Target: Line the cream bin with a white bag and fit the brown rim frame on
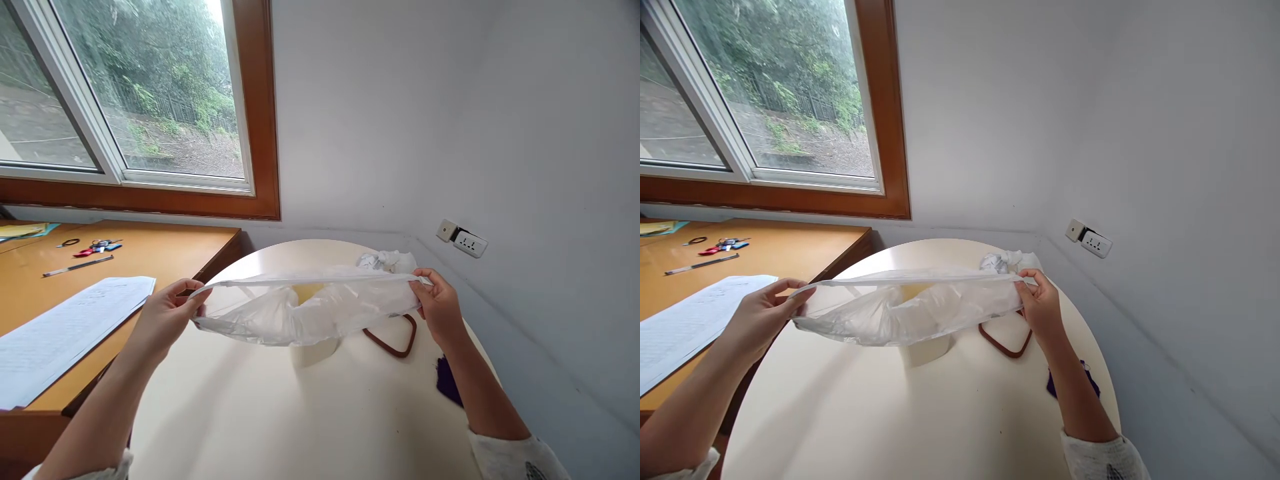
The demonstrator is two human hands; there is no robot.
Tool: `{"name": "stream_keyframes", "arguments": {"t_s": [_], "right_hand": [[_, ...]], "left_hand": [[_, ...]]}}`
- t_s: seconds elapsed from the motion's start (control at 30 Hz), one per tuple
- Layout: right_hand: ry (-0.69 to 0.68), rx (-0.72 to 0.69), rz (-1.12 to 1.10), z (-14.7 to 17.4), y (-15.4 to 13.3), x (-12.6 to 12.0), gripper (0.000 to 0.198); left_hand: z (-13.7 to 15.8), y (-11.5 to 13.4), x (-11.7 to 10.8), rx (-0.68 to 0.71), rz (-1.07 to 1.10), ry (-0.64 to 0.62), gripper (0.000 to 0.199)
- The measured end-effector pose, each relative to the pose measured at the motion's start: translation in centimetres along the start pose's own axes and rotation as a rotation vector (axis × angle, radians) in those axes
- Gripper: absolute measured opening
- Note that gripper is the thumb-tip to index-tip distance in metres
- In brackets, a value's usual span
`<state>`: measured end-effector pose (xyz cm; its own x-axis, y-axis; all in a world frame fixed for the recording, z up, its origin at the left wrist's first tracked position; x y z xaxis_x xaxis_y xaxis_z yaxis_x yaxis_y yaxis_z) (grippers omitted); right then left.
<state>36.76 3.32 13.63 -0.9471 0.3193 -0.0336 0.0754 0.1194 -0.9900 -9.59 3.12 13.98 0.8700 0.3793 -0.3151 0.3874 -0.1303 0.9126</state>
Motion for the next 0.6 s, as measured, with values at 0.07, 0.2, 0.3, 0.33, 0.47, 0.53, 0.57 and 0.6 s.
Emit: {"name": "stream_keyframes", "arguments": {"t_s": [0.07,0.2,0.3,0.33,0.47,0.53,0.57,0.6], "right_hand": [[-0.021,0.010,-0.028,0.2,-0.7,-0.1,0.021],[-0.023,0.044,-0.221,-0.2,-2.4,0.2,0.022],[-0.010,0.043,-0.370,-1.2,-3.7,0.3,0.022],[-0.003,0.044,-0.408,-1.6,-4.0,0.2,0.021],[-0.014,0.089,-0.531,-2.6,-4.6,0.2,0.022],[-0.037,0.114,-0.579,-2.8,-4.7,0.3,0.022],[-0.042,0.125,-0.598,-2.8,-4.7,0.4,0.022],[-0.043,0.136,-0.616,-2.8,-4.7,0.4,0.022]], "left_hand": [[-0.3,0.7,-0.7,-0.014,-0.067,-0.014,0.020],[-1.9,3.5,-1.3,0.037,-0.023,0.006,0.020],[-3.4,4.9,-0.7,-0.028,0.193,-0.021,0.025],[-3.8,5.1,-0.4,-0.077,0.260,-0.032,0.023],[-5.0,5.9,0.5,-0.200,0.400,-0.113,0.028],[-5.2,6.3,0.7,-0.206,0.420,-0.145,0.032],[-5.3,6.5,0.7,-0.209,0.435,-0.159,0.033],[-5.2,6.7,0.8,-0.216,0.462,-0.177,0.033]]}}
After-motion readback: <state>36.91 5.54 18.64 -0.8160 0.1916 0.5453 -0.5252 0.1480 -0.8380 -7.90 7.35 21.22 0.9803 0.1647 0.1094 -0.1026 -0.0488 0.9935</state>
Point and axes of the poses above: each hand's wrist, its own z-axis away from the middle knuckle, its own x-axis out of the palm, y = z × x, the point moved 7 cm from there along -z, towards the middle knuckle, and after that the axes turned 7 degrees about x, right-handed, at the moved point
